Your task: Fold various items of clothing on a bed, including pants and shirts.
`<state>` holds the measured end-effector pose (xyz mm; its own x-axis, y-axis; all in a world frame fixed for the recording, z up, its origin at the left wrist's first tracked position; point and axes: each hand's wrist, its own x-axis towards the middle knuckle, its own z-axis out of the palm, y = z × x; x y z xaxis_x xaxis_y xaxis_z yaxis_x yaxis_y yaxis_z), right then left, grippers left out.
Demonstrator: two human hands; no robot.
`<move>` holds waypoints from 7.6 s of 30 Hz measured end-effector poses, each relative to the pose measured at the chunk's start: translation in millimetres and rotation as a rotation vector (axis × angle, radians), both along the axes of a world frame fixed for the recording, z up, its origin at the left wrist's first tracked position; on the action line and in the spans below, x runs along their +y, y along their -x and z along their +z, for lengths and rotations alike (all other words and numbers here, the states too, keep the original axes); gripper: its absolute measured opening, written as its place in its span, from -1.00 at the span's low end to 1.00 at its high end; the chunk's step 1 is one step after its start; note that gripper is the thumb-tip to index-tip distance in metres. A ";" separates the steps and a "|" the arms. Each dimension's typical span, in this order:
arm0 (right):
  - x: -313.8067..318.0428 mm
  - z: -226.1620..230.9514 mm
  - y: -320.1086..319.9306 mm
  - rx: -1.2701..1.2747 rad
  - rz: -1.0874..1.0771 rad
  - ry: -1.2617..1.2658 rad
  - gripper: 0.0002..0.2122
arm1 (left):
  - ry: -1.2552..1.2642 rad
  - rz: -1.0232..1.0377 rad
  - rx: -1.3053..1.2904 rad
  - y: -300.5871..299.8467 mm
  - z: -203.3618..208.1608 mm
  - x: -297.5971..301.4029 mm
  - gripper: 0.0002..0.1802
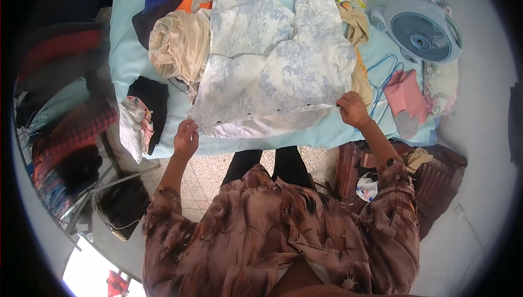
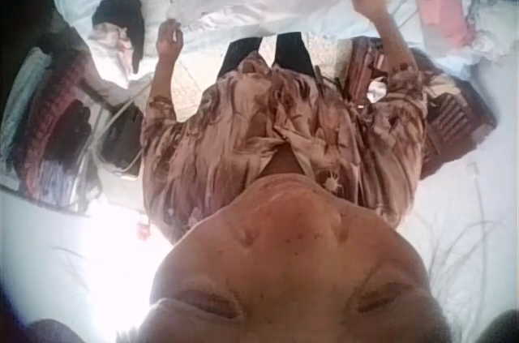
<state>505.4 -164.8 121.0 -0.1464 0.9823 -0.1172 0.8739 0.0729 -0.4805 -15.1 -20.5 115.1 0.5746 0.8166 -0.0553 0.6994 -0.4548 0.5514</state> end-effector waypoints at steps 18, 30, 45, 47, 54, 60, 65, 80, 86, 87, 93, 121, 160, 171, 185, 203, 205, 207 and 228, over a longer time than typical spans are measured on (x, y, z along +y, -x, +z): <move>-46.5 -91.9 20.9 -0.041 -0.570 -0.072 -0.83 | 0.183 -0.217 0.558 -106.4 -37.1 10.8 -0.78; -16.4 -95.6 -47.4 1.702 -1.210 0.177 -0.61 | 0.345 -0.129 0.587 -131.0 -62.5 -36.1 -0.56; 13.6 -65.9 109.4 -0.033 -0.022 -0.057 -0.81 | 0.228 0.243 0.480 -137.2 -73.4 116.4 -0.58; 18.4 -75.4 111.6 -0.176 0.003 -0.012 -0.82 | 0.345 0.261 0.434 -142.8 -63.5 132.1 -0.61; 12.0 -63.4 106.7 0.052 0.070 -0.131 -0.84 | -0.030 0.311 -0.371 -121.6 -70.4 89.1 -0.79; -20.9 -69.1 65.3 -0.138 -0.041 0.016 -0.79 | 0.131 -0.316 0.234 -115.5 -55.4 -58.6 -0.57; -16.9 -82.0 50.7 -0.340 -0.055 0.052 -0.74 | 0.001 -0.187 0.287 -111.5 -94.2 -53.7 -0.68; 20.4 -78.9 98.6 -0.154 0.053 -0.070 -0.66 | 0.137 -0.114 0.029 -105.3 -68.2 -42.3 -0.80; 29.2 -90.5 51.6 -0.369 0.046 -0.041 -0.83 | 0.234 -0.201 0.028 -88.9 -40.7 -35.6 -0.75; 29.1 -86.0 40.2 -0.370 -0.001 -0.040 -0.85 | 0.231 -0.237 0.058 -84.0 -36.1 -36.4 -0.75; 18.2 -18.8 2.8 -0.289 -0.010 -0.083 -0.89 | 0.242 -0.369 0.229 -53.4 -47.3 -47.4 -0.79; 58.3 -52.8 -44.5 0.130 -0.398 0.319 -0.83 | 0.951 0.755 -0.386 -199.1 -52.9 139.3 -0.78; 64.7 -58.8 -109.5 0.532 -0.552 0.582 -0.79 | 0.126 -1.068 0.189 -300.2 -43.3 -13.9 -0.51; 159.3 -70.0 -65.4 -0.157 -0.516 0.580 -0.63 | 0.407 -0.545 -0.340 -381.9 -40.4 14.3 -0.66; 146.9 21.6 -78.3 0.837 -0.567 0.124 -0.85 | 0.403 -0.322 -0.158 -411.0 -99.2 12.8 -0.49; 216.0 -48.4 69.2 0.611 0.029 0.372 -0.80 | 0.158 -0.557 -0.189 -248.7 -71.7 33.3 -0.76; 267.4 -46.6 103.9 0.572 -0.167 0.136 -0.82 | 0.277 -0.226 -0.338 -219.8 -69.3 39.6 -0.74; 313.4 -55.6 123.9 0.311 -0.146 0.093 -0.77 | 0.542 0.104 -0.434 -195.9 -76.3 51.7 -0.70; 220.7 47.0 245.2 1.488 -0.115 0.643 -0.78 | 1.602 0.524 -0.775 -121.8 -93.2 107.2 -0.68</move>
